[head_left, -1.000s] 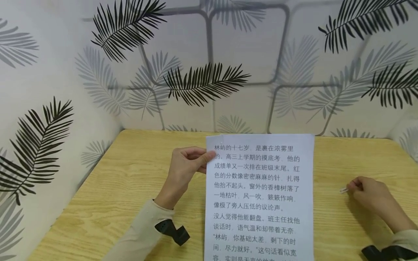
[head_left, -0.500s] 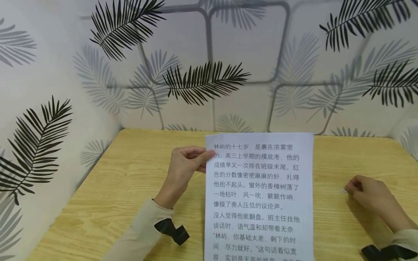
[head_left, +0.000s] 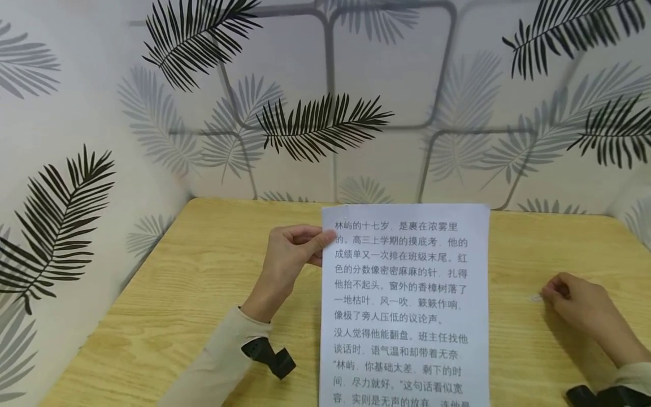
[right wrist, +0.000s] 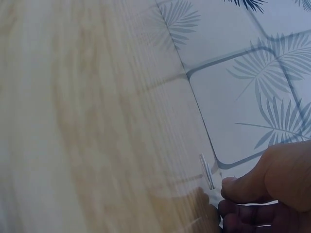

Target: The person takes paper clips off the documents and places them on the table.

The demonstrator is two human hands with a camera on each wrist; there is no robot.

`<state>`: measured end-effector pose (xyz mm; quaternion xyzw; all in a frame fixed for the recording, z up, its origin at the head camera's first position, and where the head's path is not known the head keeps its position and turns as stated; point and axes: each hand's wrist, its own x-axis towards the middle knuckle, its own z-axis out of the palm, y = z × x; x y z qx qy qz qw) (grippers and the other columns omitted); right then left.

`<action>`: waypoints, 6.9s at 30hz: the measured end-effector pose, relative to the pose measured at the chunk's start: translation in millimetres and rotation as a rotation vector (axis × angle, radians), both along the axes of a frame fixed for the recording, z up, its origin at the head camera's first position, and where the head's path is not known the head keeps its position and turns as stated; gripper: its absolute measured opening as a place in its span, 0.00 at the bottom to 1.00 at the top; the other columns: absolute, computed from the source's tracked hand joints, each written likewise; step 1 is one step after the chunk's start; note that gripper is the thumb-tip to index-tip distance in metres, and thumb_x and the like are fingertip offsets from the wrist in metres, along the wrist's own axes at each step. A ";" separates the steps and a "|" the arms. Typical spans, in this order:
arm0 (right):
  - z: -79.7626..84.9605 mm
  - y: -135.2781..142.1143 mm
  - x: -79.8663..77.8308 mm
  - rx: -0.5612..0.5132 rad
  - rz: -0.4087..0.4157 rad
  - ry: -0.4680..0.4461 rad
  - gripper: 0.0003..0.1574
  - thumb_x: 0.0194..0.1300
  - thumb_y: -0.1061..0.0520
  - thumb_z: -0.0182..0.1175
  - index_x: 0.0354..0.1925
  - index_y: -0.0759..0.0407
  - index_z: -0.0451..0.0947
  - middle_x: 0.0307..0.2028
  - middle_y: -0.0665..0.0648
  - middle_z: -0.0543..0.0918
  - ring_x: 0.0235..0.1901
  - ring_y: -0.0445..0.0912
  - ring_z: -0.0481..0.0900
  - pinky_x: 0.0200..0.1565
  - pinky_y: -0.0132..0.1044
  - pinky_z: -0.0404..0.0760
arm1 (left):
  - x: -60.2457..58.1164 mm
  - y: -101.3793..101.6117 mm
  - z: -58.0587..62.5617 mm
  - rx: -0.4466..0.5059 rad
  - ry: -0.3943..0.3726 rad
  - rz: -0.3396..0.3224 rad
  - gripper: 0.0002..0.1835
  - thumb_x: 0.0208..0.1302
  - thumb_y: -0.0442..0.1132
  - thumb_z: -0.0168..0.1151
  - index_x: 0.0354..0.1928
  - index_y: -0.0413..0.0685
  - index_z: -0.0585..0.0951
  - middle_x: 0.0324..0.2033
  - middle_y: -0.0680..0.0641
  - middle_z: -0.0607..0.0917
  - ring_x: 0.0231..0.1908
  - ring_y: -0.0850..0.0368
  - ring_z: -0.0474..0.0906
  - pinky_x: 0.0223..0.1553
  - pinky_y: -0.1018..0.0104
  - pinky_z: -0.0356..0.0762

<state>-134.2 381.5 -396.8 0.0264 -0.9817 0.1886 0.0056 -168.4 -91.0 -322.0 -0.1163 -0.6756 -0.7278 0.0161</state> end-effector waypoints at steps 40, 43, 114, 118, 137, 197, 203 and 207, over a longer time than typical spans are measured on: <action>94.5 -105.8 -22.5 -0.237 0.113 0.600 0.02 0.65 0.68 0.60 0.36 0.68 0.76 0.28 0.61 0.81 0.25 0.19 0.68 0.24 0.14 0.71 | -1.2 11.4 -6.8 0.015 0.001 0.075 0.08 0.60 0.27 0.66 0.39 0.26 0.83 0.28 0.39 0.87 0.19 0.59 0.81 0.25 0.69 0.83; 106.7 -118.6 -23.6 -0.249 0.122 0.655 0.03 0.63 0.69 0.62 0.36 0.69 0.76 0.27 0.62 0.81 0.25 0.20 0.67 0.28 0.11 0.69 | -0.9 11.8 -6.7 0.016 0.001 0.073 0.08 0.60 0.27 0.66 0.39 0.26 0.83 0.27 0.39 0.87 0.19 0.60 0.81 0.25 0.70 0.83; 122.1 -262.7 -35.1 -0.161 0.361 0.672 0.03 0.61 0.68 0.64 0.33 0.65 0.78 0.28 0.59 0.82 0.26 0.50 0.78 0.32 0.42 0.77 | 1.5 16.2 -12.7 0.019 0.002 0.046 0.08 0.60 0.28 0.66 0.38 0.26 0.84 0.27 0.39 0.87 0.19 0.60 0.81 0.25 0.69 0.83; 121.7 -266.8 -34.8 -0.181 0.370 0.640 0.03 0.62 0.68 0.63 0.34 0.65 0.77 0.29 0.59 0.82 0.26 0.49 0.77 0.29 0.39 0.77 | 2.4 16.9 -13.9 0.018 0.003 0.034 0.08 0.60 0.28 0.66 0.39 0.27 0.84 0.27 0.39 0.87 0.20 0.60 0.81 0.25 0.68 0.84; 125.4 -288.0 -34.1 -0.200 0.391 0.596 0.03 0.64 0.66 0.62 0.35 0.65 0.75 0.28 0.58 0.79 0.25 0.48 0.75 0.29 0.36 0.76 | 3.5 17.9 -14.0 0.006 0.008 0.034 0.08 0.61 0.29 0.66 0.39 0.28 0.84 0.29 0.39 0.87 0.21 0.60 0.81 0.25 0.69 0.83; 123.1 -291.7 -28.9 -0.219 0.332 0.638 0.12 0.56 0.77 0.58 0.31 0.63 0.72 0.27 0.57 0.78 0.26 0.49 0.75 0.28 0.37 0.75 | 7.2 20.0 -16.2 0.023 0.078 0.016 0.09 0.62 0.31 0.65 0.40 0.28 0.84 0.30 0.36 0.87 0.22 0.59 0.83 0.27 0.67 0.84; 123.0 -290.9 -29.6 -0.231 0.340 0.636 0.12 0.56 0.77 0.57 0.31 0.63 0.72 0.27 0.57 0.77 0.26 0.49 0.75 0.28 0.37 0.75 | 7.0 19.9 -14.4 0.018 0.076 0.023 0.09 0.62 0.30 0.65 0.40 0.29 0.84 0.30 0.37 0.87 0.21 0.59 0.82 0.26 0.68 0.84; 123.8 -291.0 -29.8 -0.243 0.343 0.626 0.13 0.55 0.79 0.56 0.31 0.63 0.72 0.27 0.58 0.78 0.26 0.49 0.75 0.28 0.36 0.75 | 6.6 19.5 -14.7 0.021 0.080 0.023 0.09 0.62 0.30 0.65 0.40 0.28 0.84 0.30 0.37 0.87 0.21 0.59 0.82 0.26 0.69 0.84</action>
